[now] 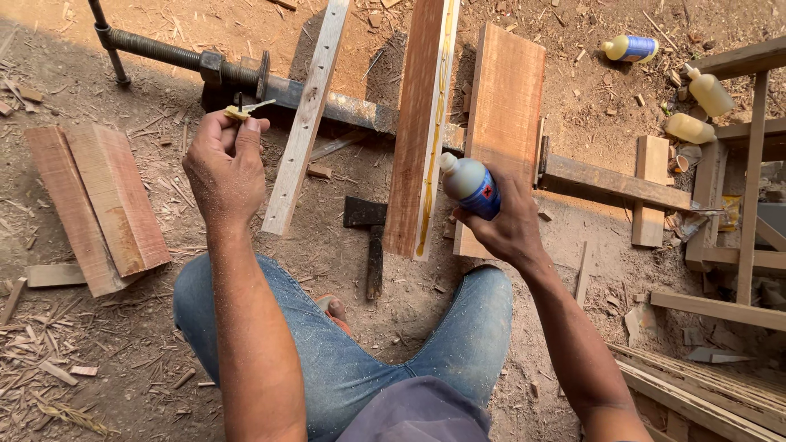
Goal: The person arranges several wooden planks on a metal frame, applies glue to the edges, and joins them together. The person then uses a screw clamp to press the planks together and adjusts the alignment.
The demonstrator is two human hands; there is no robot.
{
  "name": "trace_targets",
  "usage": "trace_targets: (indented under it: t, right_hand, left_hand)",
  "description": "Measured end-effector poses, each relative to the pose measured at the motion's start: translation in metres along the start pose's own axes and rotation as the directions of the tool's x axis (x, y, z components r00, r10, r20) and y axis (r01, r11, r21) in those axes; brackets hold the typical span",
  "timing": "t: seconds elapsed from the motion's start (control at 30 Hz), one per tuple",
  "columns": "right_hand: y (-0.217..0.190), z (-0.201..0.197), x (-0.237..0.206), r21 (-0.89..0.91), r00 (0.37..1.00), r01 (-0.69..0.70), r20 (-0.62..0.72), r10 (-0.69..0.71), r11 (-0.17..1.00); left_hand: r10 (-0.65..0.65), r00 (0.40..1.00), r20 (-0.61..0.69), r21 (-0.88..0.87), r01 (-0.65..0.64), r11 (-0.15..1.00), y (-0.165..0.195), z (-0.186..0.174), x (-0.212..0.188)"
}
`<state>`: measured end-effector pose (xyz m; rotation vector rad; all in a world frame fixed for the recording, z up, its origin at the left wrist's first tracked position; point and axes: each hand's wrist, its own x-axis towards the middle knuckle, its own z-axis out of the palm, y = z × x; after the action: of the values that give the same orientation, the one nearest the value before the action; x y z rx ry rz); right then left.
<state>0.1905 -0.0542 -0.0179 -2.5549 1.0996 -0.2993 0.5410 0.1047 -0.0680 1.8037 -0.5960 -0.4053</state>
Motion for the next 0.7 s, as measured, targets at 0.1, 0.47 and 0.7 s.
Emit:
trace_targets:
  t: [0.1, 0.47, 0.7]
  right_hand:
    - [0.0, -0.003, 0.003, 0.062, 0.993, -0.088, 0.083, 0.082, 0.994]
    - [-0.071, -0.016, 0.03, 0.04, 0.978, 0.172, 0.117, -0.176, 0.984]
    - [-0.136, 0.018, 0.057, -0.006, 0.858, 0.482, 0.209, -0.47, 0.876]
  left_hand:
    - [0.084, 0.996, -0.014, 0.001, -0.084, 0.997, 0.001, 0.002, 0.001]
    - [0.048, 0.986, -0.16, -0.096, -0.064, 0.993, 0.014, 0.013, -0.006]
    - [-0.18, 0.877, -0.446, -0.572, -0.125, 0.811, 0.004, 0.002, -0.003]
